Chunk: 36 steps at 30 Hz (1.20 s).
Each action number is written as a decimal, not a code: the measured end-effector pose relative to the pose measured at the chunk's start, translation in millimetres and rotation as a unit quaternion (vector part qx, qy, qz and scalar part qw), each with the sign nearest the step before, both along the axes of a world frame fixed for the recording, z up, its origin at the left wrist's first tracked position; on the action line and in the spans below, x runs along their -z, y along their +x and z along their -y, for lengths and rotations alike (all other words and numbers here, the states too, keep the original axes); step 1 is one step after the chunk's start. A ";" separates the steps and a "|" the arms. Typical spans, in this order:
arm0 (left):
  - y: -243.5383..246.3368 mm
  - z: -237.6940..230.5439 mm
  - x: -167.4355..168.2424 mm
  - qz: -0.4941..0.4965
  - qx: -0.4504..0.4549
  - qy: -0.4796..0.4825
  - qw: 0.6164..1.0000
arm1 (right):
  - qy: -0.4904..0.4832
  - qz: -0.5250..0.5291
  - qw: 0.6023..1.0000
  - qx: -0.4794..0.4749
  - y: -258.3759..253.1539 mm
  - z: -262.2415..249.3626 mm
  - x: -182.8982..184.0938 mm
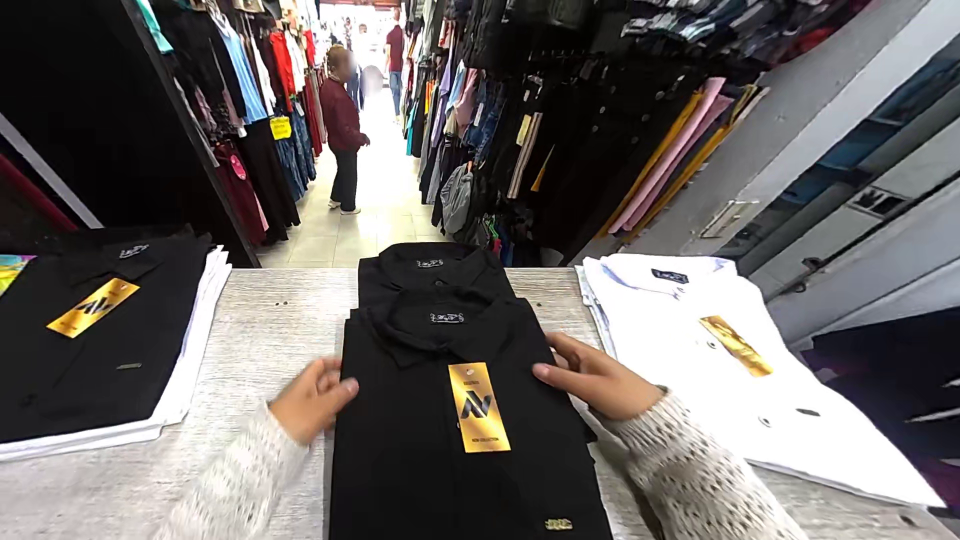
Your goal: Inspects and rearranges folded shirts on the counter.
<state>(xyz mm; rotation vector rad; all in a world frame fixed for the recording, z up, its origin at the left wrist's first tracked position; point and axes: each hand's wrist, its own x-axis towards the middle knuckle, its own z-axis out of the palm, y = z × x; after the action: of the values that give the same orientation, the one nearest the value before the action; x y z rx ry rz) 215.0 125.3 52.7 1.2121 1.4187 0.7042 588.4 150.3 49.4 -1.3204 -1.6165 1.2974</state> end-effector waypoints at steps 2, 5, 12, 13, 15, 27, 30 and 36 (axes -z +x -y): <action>-2.2 32.9 -6.4 0.004 0.059 -0.004 0.998 | -0.017 -0.018 1.000 -0.010 2.1 16.3 0.7; -9.9 54.2 -7.3 0.012 0.108 0.021 0.994 | -0.029 -0.013 0.999 -0.002 -6.6 39.2 -0.3; -36.4 71.2 -0.5 0.055 0.061 0.190 0.978 | 0.067 0.014 0.987 0.145 -106.3 80.4 -42.0; -42.5 77.2 -3.9 0.089 0.023 0.212 0.973 | 0.092 -0.001 0.986 0.142 -117.5 82.8 -48.0; -60.5 86.2 -10.8 0.132 -0.039 0.286 0.948 | 0.143 -0.024 0.980 0.138 -138.3 82.5 -58.5; -322.0 24.7 -145.4 -0.100 -0.201 0.362 0.905 | 0.128 -0.216 0.966 -0.055 -406.2 -47.4 -146.6; -384.9 -16.7 -93.5 -0.192 -0.219 0.205 0.935 | 0.020 -0.164 0.986 -0.036 -468.2 -82.5 -97.4; -399.0 -18.0 -17.2 -0.160 -0.237 0.076 0.955 | -0.099 -0.130 0.986 -0.034 -485.9 -71.7 -8.3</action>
<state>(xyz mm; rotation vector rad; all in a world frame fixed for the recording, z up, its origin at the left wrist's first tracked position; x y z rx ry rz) -183.9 143.3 69.9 1.1463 1.9931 0.9893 102.5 222.0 57.7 -1.1606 -1.3896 1.6341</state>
